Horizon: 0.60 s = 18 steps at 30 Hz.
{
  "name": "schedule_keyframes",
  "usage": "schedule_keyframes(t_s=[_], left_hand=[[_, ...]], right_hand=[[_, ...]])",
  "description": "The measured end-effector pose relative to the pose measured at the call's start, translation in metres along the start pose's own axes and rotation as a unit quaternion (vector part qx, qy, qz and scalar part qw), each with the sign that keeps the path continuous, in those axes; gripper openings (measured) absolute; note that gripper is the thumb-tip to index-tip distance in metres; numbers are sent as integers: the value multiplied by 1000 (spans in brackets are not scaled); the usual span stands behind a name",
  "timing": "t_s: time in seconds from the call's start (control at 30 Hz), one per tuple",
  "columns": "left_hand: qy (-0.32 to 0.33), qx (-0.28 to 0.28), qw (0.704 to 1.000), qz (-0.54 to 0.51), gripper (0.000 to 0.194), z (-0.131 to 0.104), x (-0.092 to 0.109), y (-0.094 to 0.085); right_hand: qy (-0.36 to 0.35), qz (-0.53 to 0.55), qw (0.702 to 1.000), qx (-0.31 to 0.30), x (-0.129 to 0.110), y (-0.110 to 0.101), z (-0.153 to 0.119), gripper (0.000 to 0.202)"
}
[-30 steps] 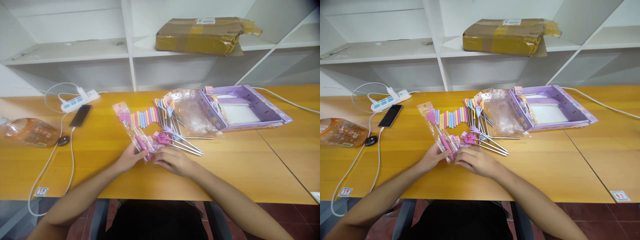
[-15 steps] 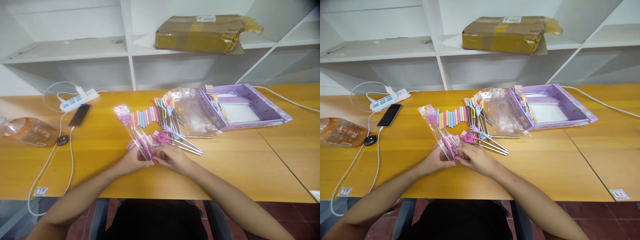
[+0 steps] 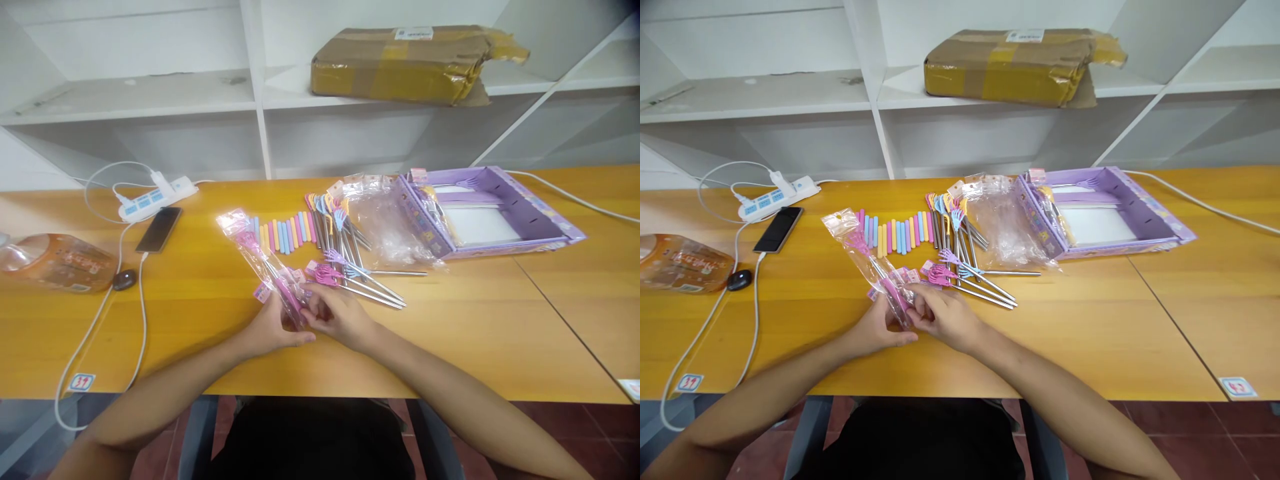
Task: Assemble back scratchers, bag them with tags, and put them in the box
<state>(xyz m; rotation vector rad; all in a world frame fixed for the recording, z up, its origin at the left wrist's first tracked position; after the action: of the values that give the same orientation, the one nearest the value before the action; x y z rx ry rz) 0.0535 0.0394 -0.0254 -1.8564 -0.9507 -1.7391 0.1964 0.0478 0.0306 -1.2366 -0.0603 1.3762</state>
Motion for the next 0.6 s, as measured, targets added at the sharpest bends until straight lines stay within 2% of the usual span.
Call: schedule_keyframes(t_s=[0.13, 0.4, 0.5, 0.6], left_hand=[[8, 25, 1000, 15, 52, 1, 3, -4], [44, 10, 999, -12, 46, 4, 8, -19], [39, -14, 999, -9, 49, 4, 9, -19], [47, -6, 999, 13, 52, 5, 16, -20]], right_hand=[[-8, 5, 1000, -9, -2, 2, 1, 50], [24, 111, 993, -38, 7, -5, -1, 49], [-4, 100, 994, -41, 2, -12, 0, 25], [-22, 100, 994, -41, -2, -15, 2, 5]])
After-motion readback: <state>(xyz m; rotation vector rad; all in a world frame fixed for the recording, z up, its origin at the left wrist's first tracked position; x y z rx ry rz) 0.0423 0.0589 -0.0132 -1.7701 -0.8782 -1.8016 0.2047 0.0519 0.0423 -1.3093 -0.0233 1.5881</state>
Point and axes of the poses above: each hand's wrist, its own z-axis towards the middle knuckle, its own y-axis out of the palm, x = y × z, the point moved 8 cm from there along z, towards the middle knuckle, and after that the axes turned 15 degrees about -x, right-handed, at the moved point
